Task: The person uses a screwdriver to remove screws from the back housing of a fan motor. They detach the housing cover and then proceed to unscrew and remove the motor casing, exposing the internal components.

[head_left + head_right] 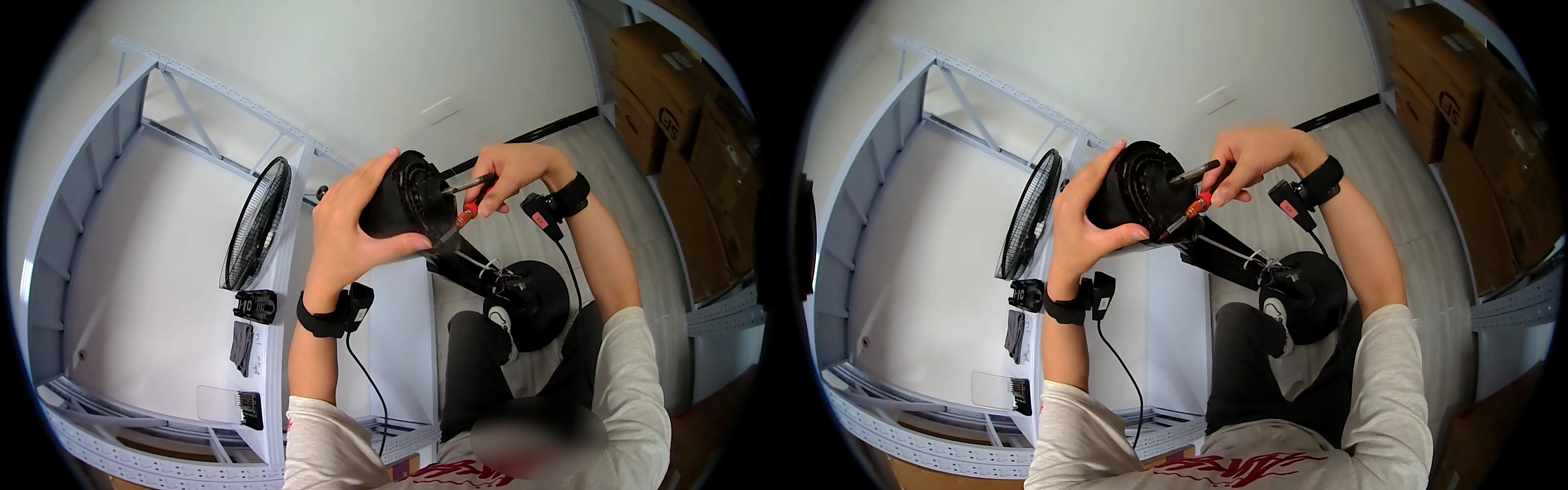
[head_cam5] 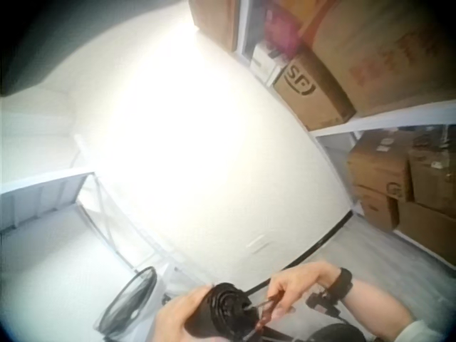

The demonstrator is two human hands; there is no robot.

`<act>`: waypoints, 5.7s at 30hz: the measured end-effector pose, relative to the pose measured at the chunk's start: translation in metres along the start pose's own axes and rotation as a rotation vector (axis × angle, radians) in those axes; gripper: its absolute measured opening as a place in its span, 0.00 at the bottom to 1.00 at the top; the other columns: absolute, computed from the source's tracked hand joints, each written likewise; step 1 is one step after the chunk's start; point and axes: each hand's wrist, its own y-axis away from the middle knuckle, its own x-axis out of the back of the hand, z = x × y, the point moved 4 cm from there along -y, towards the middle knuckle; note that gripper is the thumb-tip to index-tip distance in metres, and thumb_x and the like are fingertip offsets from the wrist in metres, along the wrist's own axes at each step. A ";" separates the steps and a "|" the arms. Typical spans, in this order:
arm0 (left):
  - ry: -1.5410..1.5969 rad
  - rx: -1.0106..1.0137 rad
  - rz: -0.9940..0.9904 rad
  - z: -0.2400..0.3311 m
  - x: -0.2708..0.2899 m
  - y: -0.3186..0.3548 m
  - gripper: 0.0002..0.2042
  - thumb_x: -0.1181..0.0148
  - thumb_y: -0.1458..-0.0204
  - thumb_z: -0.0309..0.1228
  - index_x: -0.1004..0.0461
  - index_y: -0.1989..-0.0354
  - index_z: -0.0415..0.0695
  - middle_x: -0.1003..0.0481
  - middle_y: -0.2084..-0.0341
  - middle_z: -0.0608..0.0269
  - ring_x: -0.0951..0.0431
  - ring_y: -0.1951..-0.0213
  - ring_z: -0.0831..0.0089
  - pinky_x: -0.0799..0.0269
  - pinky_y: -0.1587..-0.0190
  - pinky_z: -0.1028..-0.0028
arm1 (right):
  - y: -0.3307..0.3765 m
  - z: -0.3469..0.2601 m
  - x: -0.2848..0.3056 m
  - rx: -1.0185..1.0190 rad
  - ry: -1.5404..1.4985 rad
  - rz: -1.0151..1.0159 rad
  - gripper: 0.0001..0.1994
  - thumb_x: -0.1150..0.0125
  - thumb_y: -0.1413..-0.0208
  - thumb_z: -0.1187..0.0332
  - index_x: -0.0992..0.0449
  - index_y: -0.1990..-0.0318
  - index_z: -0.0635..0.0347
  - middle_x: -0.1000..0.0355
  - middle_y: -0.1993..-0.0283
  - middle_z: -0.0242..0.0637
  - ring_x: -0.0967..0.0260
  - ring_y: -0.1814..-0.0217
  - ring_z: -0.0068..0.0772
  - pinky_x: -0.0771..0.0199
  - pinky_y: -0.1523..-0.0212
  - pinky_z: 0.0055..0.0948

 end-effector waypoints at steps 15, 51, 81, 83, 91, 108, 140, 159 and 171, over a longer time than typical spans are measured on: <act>0.074 0.033 0.026 -0.006 0.004 0.001 0.44 0.20 0.70 0.51 0.26 0.41 0.42 0.20 0.51 0.54 0.19 0.50 0.57 0.27 0.46 0.65 | 0.059 0.024 -0.103 0.155 -0.115 0.795 0.12 0.36 0.39 0.66 0.18 0.54 0.64 0.27 0.74 0.27 0.36 0.75 0.16 0.36 0.73 0.21; 0.037 0.072 -0.088 -0.010 -0.002 0.006 0.52 0.16 0.75 0.52 0.31 0.39 0.36 0.22 0.51 0.46 0.20 0.50 0.54 0.26 0.45 0.63 | 0.040 0.007 -0.230 0.067 0.301 1.528 0.09 0.38 0.39 0.67 0.21 0.55 0.61 0.27 0.78 0.41 0.29 0.80 0.39 0.32 0.79 0.31; 0.012 0.122 -0.060 -0.004 -0.007 0.002 0.45 0.16 0.72 0.38 0.29 0.40 0.34 0.18 0.56 0.53 0.18 0.54 0.65 0.24 0.46 0.69 | 0.059 -0.036 -0.191 -0.205 0.487 1.301 0.15 0.42 0.38 0.64 0.25 0.72 0.67 0.31 0.83 0.47 0.30 0.81 0.47 0.32 0.77 0.42; 0.037 0.124 -0.025 -0.011 -0.006 0.003 0.48 0.15 0.77 0.47 0.27 0.43 0.35 0.18 0.58 0.51 0.16 0.56 0.62 0.23 0.48 0.68 | 0.070 -0.040 -0.168 -0.213 0.419 1.157 0.17 0.42 0.38 0.62 0.25 0.75 0.68 0.33 0.84 0.47 0.32 0.82 0.44 0.34 0.77 0.40; 0.052 0.092 -0.032 -0.016 -0.004 0.001 0.50 0.14 0.78 0.46 0.28 0.41 0.35 0.18 0.57 0.50 0.17 0.54 0.61 0.24 0.47 0.67 | 0.082 -0.023 -0.081 -0.292 0.181 0.559 0.17 0.39 0.36 0.57 0.16 0.58 0.65 0.38 0.85 0.26 0.44 0.85 0.14 0.47 0.84 0.22; 0.070 0.114 -0.051 -0.025 -0.005 0.001 0.56 0.14 0.83 0.52 0.30 0.39 0.36 0.20 0.52 0.50 0.19 0.51 0.59 0.26 0.43 0.65 | 0.036 -0.005 0.005 -0.207 0.107 0.018 0.18 0.37 0.39 0.54 0.15 0.60 0.61 0.35 0.87 0.26 0.52 0.90 0.12 0.57 0.88 0.20; 0.054 0.166 -0.073 -0.005 -0.002 0.005 0.50 0.17 0.75 0.51 0.31 0.40 0.38 0.21 0.52 0.48 0.19 0.50 0.56 0.26 0.45 0.65 | 0.051 0.014 -0.210 0.007 0.182 1.421 0.11 0.38 0.37 0.65 0.19 0.55 0.62 0.30 0.79 0.42 0.36 0.83 0.33 0.37 0.79 0.29; -0.057 0.168 -0.096 -0.005 0.001 0.005 0.50 0.17 0.70 0.43 0.34 0.35 0.37 0.21 0.51 0.51 0.20 0.49 0.62 0.27 0.43 0.67 | 0.048 0.008 -0.214 -0.024 0.198 1.480 0.11 0.39 0.36 0.64 0.20 0.55 0.64 0.31 0.81 0.39 0.40 0.84 0.28 0.40 0.80 0.27; -0.031 0.163 -0.056 0.001 -0.002 0.004 0.48 0.16 0.71 0.40 0.31 0.37 0.36 0.19 0.55 0.51 0.18 0.53 0.65 0.25 0.46 0.69 | 0.039 -0.029 -0.220 -0.309 0.740 1.503 0.10 0.40 0.36 0.63 0.25 0.63 0.62 0.29 0.82 0.42 0.30 0.85 0.43 0.32 0.83 0.36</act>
